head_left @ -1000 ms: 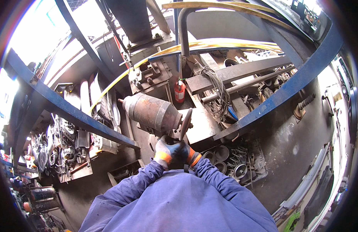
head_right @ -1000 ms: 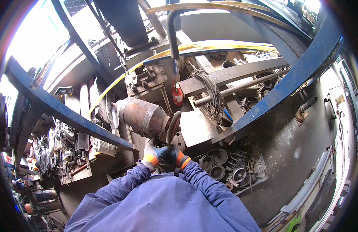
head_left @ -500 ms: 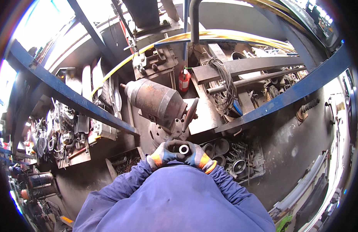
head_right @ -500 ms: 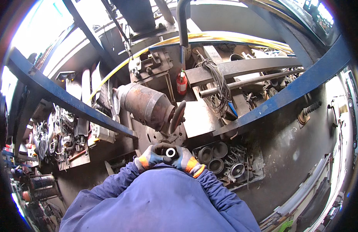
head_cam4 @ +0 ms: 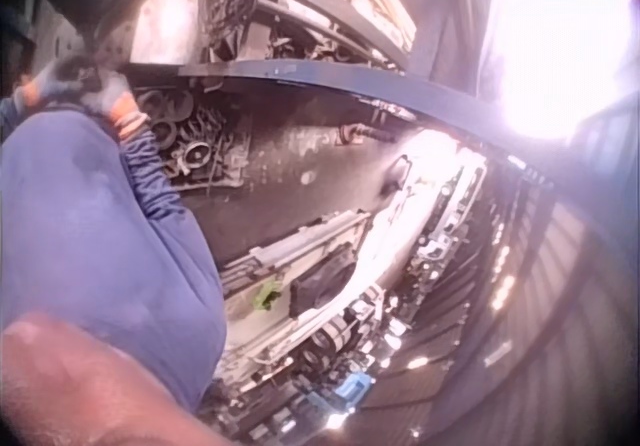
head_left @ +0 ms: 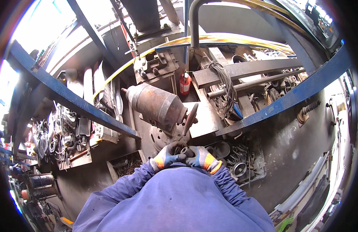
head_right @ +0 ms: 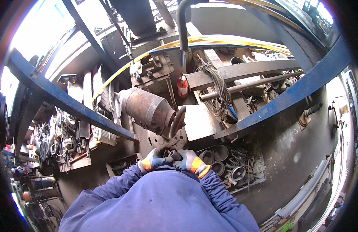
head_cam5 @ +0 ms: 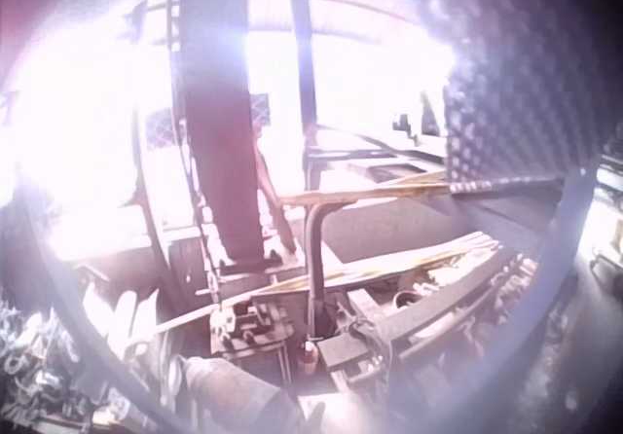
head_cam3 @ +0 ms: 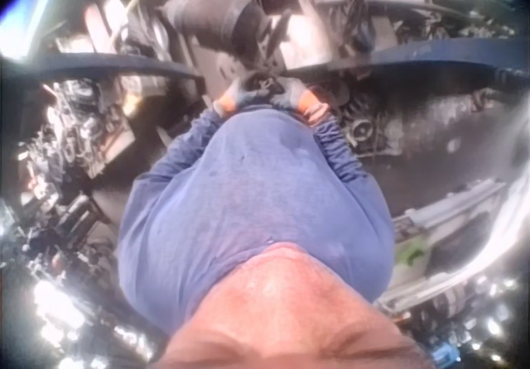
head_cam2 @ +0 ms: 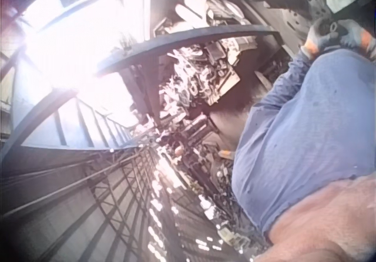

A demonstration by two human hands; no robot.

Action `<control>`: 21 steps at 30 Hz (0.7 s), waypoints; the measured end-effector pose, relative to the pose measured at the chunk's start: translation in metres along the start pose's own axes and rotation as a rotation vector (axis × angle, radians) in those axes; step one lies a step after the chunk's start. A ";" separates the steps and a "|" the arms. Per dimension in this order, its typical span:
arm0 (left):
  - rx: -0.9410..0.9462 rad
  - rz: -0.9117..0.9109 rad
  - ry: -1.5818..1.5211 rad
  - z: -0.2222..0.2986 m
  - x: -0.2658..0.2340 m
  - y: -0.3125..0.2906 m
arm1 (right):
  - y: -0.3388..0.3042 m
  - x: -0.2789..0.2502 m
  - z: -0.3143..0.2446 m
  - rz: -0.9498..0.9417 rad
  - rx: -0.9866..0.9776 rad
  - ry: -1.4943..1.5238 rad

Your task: The person uses a bench grinder to smooth or deburr a small metal part. They hold the part with gloved hands and repeatedly press it against the spinning grinding wheel, rotating the part to treat different edges. The person briefly walks away and returns to continue grinding the same part.

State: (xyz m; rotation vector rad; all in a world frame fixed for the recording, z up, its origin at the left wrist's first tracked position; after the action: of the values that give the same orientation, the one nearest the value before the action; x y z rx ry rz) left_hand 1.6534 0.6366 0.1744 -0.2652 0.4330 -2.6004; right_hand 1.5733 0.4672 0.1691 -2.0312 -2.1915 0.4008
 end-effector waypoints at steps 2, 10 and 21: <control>0.011 -0.009 0.004 -0.001 0.002 0.000 | 0.001 -0.009 -0.014 -0.070 0.055 -0.087; -0.022 0.037 0.032 0.007 -0.003 0.002 | -0.005 -0.003 -0.011 0.299 -0.124 -0.176; -0.151 -0.168 0.322 0.011 -0.017 0.003 | -0.021 0.005 -0.014 0.274 -0.132 -0.097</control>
State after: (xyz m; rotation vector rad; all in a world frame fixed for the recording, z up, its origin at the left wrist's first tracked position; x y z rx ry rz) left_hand 1.6720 0.6393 0.1819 0.0740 0.7501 -2.7872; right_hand 1.5570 0.4723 0.1879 -2.4432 -2.0445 0.4002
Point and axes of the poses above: each hand's wrist, its own y-axis towards the middle knuckle, its own x-axis out of the palm, z = x × y, the point moved 2 cm from there along y, towards the middle knuckle, and after that the axes turned 14 degrees about y, right-handed, at the moved point
